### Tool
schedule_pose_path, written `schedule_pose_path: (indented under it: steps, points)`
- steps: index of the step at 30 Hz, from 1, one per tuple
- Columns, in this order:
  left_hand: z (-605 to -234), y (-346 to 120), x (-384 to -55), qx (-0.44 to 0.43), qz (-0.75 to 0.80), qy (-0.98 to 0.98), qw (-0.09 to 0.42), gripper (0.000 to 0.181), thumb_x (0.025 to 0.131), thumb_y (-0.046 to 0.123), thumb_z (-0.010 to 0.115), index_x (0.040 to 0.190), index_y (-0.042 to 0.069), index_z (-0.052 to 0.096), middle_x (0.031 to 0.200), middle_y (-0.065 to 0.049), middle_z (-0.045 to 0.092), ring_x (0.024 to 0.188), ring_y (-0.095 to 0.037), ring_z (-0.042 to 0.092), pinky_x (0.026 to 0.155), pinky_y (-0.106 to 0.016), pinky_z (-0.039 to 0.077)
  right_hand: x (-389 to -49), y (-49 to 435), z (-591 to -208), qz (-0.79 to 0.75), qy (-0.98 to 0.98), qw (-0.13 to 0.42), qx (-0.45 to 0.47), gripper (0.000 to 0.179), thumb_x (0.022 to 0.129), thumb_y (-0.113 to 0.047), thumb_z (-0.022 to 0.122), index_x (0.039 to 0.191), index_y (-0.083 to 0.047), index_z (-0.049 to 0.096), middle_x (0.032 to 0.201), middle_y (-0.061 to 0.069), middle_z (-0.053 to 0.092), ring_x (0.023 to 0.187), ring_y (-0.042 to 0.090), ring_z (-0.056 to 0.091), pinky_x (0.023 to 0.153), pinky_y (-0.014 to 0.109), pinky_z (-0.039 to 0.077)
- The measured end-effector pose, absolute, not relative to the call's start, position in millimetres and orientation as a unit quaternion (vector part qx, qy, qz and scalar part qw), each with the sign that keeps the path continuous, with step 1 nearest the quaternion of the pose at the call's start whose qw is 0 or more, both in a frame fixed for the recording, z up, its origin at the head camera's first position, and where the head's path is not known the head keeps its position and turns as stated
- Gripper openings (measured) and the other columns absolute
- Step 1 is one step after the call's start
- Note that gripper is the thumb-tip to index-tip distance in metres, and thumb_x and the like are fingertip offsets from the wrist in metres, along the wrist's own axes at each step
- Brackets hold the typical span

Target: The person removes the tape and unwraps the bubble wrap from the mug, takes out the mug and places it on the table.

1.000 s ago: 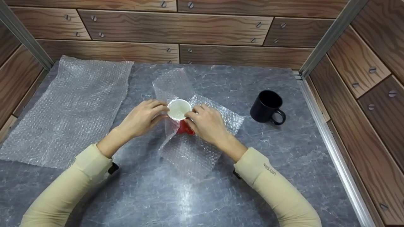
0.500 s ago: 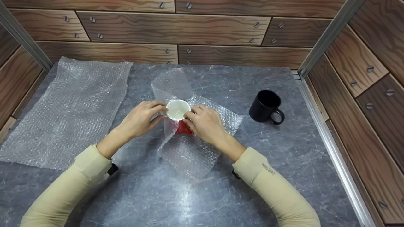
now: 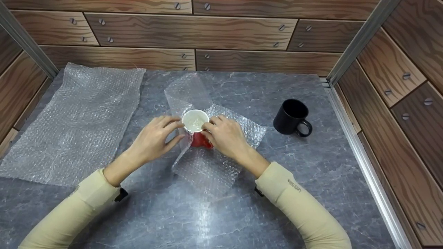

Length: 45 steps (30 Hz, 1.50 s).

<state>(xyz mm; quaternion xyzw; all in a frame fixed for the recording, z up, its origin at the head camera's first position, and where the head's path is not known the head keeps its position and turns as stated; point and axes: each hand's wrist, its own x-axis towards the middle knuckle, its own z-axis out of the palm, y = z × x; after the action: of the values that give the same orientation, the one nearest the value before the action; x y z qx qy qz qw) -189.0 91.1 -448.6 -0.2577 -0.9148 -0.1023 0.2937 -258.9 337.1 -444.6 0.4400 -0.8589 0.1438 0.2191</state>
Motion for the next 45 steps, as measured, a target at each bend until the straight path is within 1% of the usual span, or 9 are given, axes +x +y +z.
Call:
schedule_pose_path:
  steps: [6, 12, 19, 25, 32, 40, 45]
  points:
    - [-450.3, 104.2, -174.0, -0.270, -0.083, -0.905, 0.317, 0.032, 0.099, 0.036, 0.072, 0.121, 0.012, 0.071, 0.125, -0.010, 0.074, 0.112, -0.026, 0.071, 0.101, -0.039, 0.060, -258.5, 337.3, -444.4, 0.141, -0.861, 0.218, 0.438, 0.016, 0.094, -0.028, 0.078, 0.104, -0.015, 0.080, 0.099, 0.005, 0.079, 0.088, 0.026, 0.072, 0.074, 0.041, 0.063]
    - [-455.3, 112.8, -168.9, -0.291, -0.057, -0.893, 0.339, 0.032, 0.095, 0.035, 0.077, 0.116, 0.013, 0.071, 0.125, -0.008, 0.073, 0.112, -0.024, 0.070, 0.099, -0.036, 0.060, -258.3, 337.3, -444.0, 0.138, -0.863, 0.214, 0.436, 0.017, 0.095, -0.028, 0.078, 0.105, -0.015, 0.080, 0.100, 0.005, 0.079, 0.089, 0.026, 0.072, 0.075, 0.041, 0.063]
    - [-462.3, 117.0, -171.5, -0.294, -0.034, -0.894, 0.336, 0.036, 0.093, 0.035, 0.079, 0.120, 0.014, 0.069, 0.129, -0.008, 0.071, 0.117, -0.025, 0.069, 0.102, -0.037, 0.059, -258.2, 337.1, -443.4, 0.139, -0.863, 0.207, 0.439, 0.017, 0.095, -0.029, 0.077, 0.105, -0.015, 0.080, 0.101, 0.006, 0.079, 0.090, 0.026, 0.072, 0.077, 0.042, 0.064]
    - [-463.8, 118.9, -174.2, -0.295, -0.032, -0.891, 0.344, 0.033, 0.092, 0.027, 0.081, 0.119, 0.014, 0.068, 0.128, -0.009, 0.072, 0.117, -0.026, 0.069, 0.102, -0.037, 0.059, -258.8, 337.2, -444.1, 0.136, -0.861, 0.210, 0.442, 0.017, 0.097, -0.029, 0.076, 0.105, -0.014, 0.080, 0.101, 0.006, 0.078, 0.089, 0.026, 0.072, 0.077, 0.042, 0.063]
    - [-463.0, 114.3, -175.0, -0.296, -0.025, -0.885, 0.358, 0.030, 0.089, 0.017, 0.079, 0.117, 0.013, 0.069, 0.126, -0.009, 0.073, 0.115, -0.025, 0.069, 0.100, -0.036, 0.059, -259.5, 337.9, -444.4, 0.138, -0.860, 0.212, 0.443, 0.017, 0.094, -0.026, 0.078, 0.106, -0.014, 0.080, 0.100, 0.006, 0.079, 0.088, 0.026, 0.072, 0.075, 0.042, 0.063]
    - [-458.3, 104.4, -170.4, -0.292, -0.019, -0.890, 0.349, 0.032, 0.088, 0.014, 0.077, 0.119, 0.013, 0.068, 0.128, -0.010, 0.072, 0.117, -0.027, 0.069, 0.100, -0.038, 0.059, -259.6, 337.6, -443.0, 0.138, -0.861, 0.208, 0.444, 0.018, 0.094, -0.028, 0.079, 0.105, -0.014, 0.079, 0.100, 0.007, 0.079, 0.087, 0.027, 0.072, 0.076, 0.041, 0.063]
    - [-455.0, 97.3, -168.4, -0.288, -0.010, -0.892, 0.348, 0.028, 0.087, 0.012, 0.075, 0.114, 0.012, 0.067, 0.126, -0.011, 0.073, 0.116, -0.027, 0.070, 0.098, -0.039, 0.060, -259.3, 337.6, -443.7, 0.140, -0.862, 0.204, 0.442, 0.016, 0.094, -0.026, 0.078, 0.105, -0.014, 0.079, 0.099, 0.007, 0.079, 0.088, 0.027, 0.072, 0.076, 0.042, 0.064]
